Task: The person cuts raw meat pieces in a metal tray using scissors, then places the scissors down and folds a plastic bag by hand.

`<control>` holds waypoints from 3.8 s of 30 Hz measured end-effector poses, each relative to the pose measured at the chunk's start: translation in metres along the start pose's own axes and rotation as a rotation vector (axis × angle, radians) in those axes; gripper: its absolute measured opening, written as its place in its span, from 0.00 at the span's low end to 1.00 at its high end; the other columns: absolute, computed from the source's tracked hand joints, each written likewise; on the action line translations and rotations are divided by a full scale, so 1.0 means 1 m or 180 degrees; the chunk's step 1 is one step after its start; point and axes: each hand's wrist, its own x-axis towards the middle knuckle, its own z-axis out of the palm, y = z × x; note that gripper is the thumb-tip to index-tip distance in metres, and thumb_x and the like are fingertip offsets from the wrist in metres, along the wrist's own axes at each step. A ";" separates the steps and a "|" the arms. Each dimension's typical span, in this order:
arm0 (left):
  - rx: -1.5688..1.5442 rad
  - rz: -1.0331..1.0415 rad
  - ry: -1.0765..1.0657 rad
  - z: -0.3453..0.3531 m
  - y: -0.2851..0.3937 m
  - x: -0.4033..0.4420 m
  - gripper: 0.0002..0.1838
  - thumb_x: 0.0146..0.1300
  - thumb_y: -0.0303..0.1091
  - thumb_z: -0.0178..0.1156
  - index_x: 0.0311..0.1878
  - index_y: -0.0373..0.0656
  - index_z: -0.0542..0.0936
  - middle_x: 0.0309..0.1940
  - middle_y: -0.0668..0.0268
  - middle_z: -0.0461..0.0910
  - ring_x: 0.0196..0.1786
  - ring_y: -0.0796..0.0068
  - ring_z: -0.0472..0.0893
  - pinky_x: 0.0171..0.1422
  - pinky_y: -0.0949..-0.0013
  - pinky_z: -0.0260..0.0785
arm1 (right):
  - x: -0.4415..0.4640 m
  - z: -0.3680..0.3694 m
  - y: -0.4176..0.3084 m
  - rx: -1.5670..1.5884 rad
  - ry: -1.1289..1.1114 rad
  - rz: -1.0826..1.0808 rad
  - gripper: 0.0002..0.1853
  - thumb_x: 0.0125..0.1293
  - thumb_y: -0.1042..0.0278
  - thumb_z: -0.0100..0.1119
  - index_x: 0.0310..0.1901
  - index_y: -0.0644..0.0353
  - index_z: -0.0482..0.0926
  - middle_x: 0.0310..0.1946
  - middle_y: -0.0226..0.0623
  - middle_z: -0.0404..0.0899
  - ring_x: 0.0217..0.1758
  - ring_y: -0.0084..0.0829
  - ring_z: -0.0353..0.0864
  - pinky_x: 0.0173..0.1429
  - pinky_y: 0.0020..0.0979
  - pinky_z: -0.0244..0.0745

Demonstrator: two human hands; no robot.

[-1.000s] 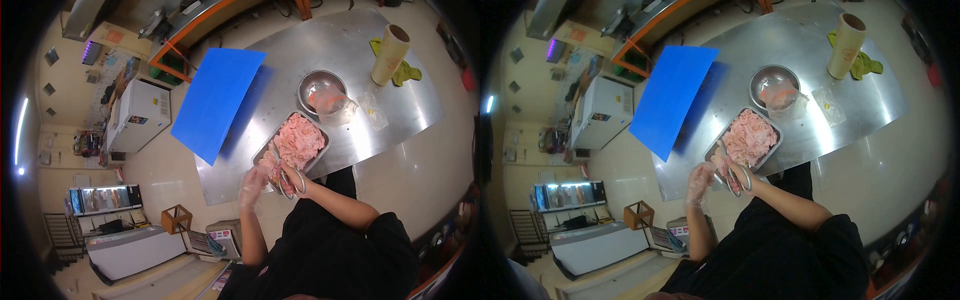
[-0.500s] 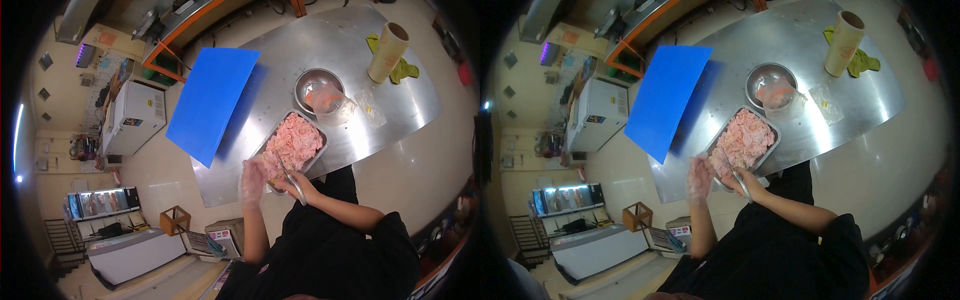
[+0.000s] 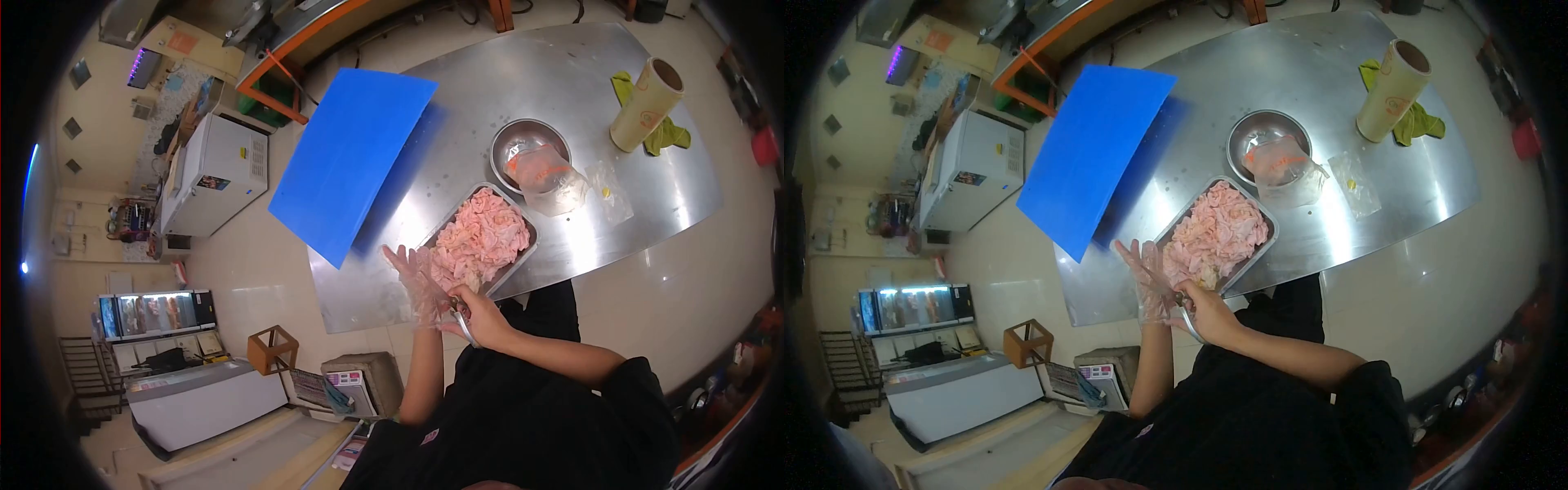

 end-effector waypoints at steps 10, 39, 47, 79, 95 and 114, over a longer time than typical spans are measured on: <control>-0.2898 -0.0080 -0.1410 0.003 0.032 0.021 0.45 0.67 0.80 0.38 0.79 0.62 0.61 0.81 0.61 0.52 0.83 0.56 0.47 0.85 0.44 0.41 | -0.016 0.002 0.005 0.1162 -0.1202 -0.0071 0.20 0.63 0.75 0.72 0.47 0.58 0.67 0.35 0.31 0.81 0.36 0.20 0.78 0.44 0.26 0.77; -0.3151 -0.0084 -0.1861 0.134 0.088 -0.006 0.41 0.62 0.83 0.41 0.35 0.59 0.90 0.85 0.64 0.39 0.85 0.49 0.40 0.82 0.28 0.33 | 0.018 -0.091 0.001 0.1007 -0.0820 -0.0673 0.15 0.63 0.76 0.73 0.43 0.59 0.72 0.35 0.35 0.86 0.40 0.21 0.85 0.46 0.28 0.79; -0.1701 0.0005 -0.1669 0.150 0.073 -0.002 0.39 0.72 0.72 0.41 0.47 0.44 0.85 0.73 0.58 0.66 0.77 0.53 0.60 0.79 0.36 0.46 | -0.002 -0.144 0.013 0.0746 -0.0758 -0.0659 0.19 0.59 0.69 0.78 0.47 0.58 0.77 0.34 0.35 0.85 0.34 0.26 0.85 0.40 0.30 0.79; 0.6712 0.2862 -0.3848 0.313 -0.078 0.055 0.07 0.56 0.30 0.66 0.38 0.45 0.87 0.37 0.61 0.87 0.43 0.61 0.88 0.44 0.58 0.80 | -0.108 -0.299 0.044 -0.0218 0.1437 0.0437 0.16 0.64 0.66 0.72 0.51 0.57 0.83 0.18 0.25 0.70 0.22 0.15 0.65 0.29 0.23 0.63; 0.6436 0.1971 -0.4168 0.325 -0.059 0.022 0.07 0.59 0.26 0.60 0.40 0.46 0.79 0.38 0.57 0.86 0.43 0.56 0.88 0.42 0.58 0.80 | -0.086 -0.270 0.028 0.0015 0.0975 0.0566 0.19 0.65 0.54 0.71 0.50 0.57 0.84 0.21 0.31 0.76 0.24 0.23 0.73 0.33 0.30 0.70; 0.4919 0.1558 -0.4187 0.279 0.005 -0.001 0.15 0.72 0.39 0.50 0.49 0.41 0.81 0.46 0.49 0.85 0.53 0.50 0.84 0.55 0.55 0.75 | -0.038 -0.232 0.042 0.2595 0.0221 0.1463 0.28 0.74 0.43 0.58 0.58 0.62 0.71 0.44 0.50 0.85 0.31 0.25 0.81 0.34 0.29 0.81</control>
